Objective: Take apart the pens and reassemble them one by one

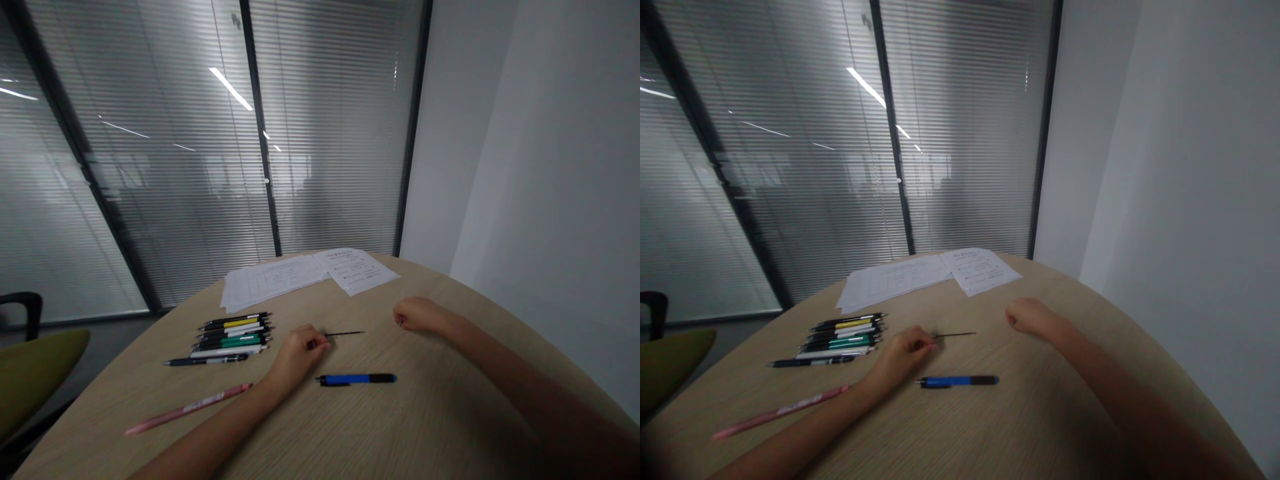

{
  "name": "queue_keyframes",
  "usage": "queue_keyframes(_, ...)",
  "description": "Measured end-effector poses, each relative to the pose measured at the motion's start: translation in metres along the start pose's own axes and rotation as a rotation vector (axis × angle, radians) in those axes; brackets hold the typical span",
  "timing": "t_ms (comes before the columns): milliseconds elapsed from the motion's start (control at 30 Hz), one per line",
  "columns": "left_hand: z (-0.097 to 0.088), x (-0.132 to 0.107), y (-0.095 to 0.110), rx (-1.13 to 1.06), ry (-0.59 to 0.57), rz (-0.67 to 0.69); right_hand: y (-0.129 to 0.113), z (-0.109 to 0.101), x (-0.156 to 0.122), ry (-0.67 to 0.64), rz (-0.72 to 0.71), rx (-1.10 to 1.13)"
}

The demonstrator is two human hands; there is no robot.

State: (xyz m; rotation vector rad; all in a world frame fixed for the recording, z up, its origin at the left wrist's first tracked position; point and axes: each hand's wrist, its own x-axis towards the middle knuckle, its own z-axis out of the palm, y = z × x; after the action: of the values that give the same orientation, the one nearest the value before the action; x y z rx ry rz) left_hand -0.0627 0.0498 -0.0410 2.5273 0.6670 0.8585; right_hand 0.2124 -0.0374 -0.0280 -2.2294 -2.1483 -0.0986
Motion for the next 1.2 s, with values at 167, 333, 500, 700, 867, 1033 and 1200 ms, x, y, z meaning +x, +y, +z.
queue_keyframes(167,0.001,-0.001,-0.001,0.010,-0.006,0.012,-0.004,0.000,-0.001,-0.023,0.005,-0.008)
queue_keyframes(333,0.003,-0.001,-0.005,0.028,-0.010,0.041,-0.005,-0.005,-0.004,-0.051,0.022,0.002)
queue_keyframes(500,0.002,-0.002,-0.002,0.067,-0.010,0.121,-0.016,-0.025,-0.007,0.013,0.005,0.030)
queue_keyframes(700,0.002,-0.005,0.005,0.117,-0.012,0.231,-0.069,-0.037,-0.010,0.161,-0.263,0.205)
queue_keyframes(867,0.003,-0.005,0.003,0.135,-0.012,0.261,-0.108,-0.025,-0.019,0.276,-0.377,0.137)
queue_keyframes(1033,0.004,-0.006,0.003,0.129,-0.022,0.269,-0.120,-0.014,-0.020,0.325,-0.383,0.042)
queue_keyframes(1200,0.003,-0.006,0.006,0.116,-0.051,0.256,-0.121,-0.010,-0.019,0.343,-0.350,0.036)
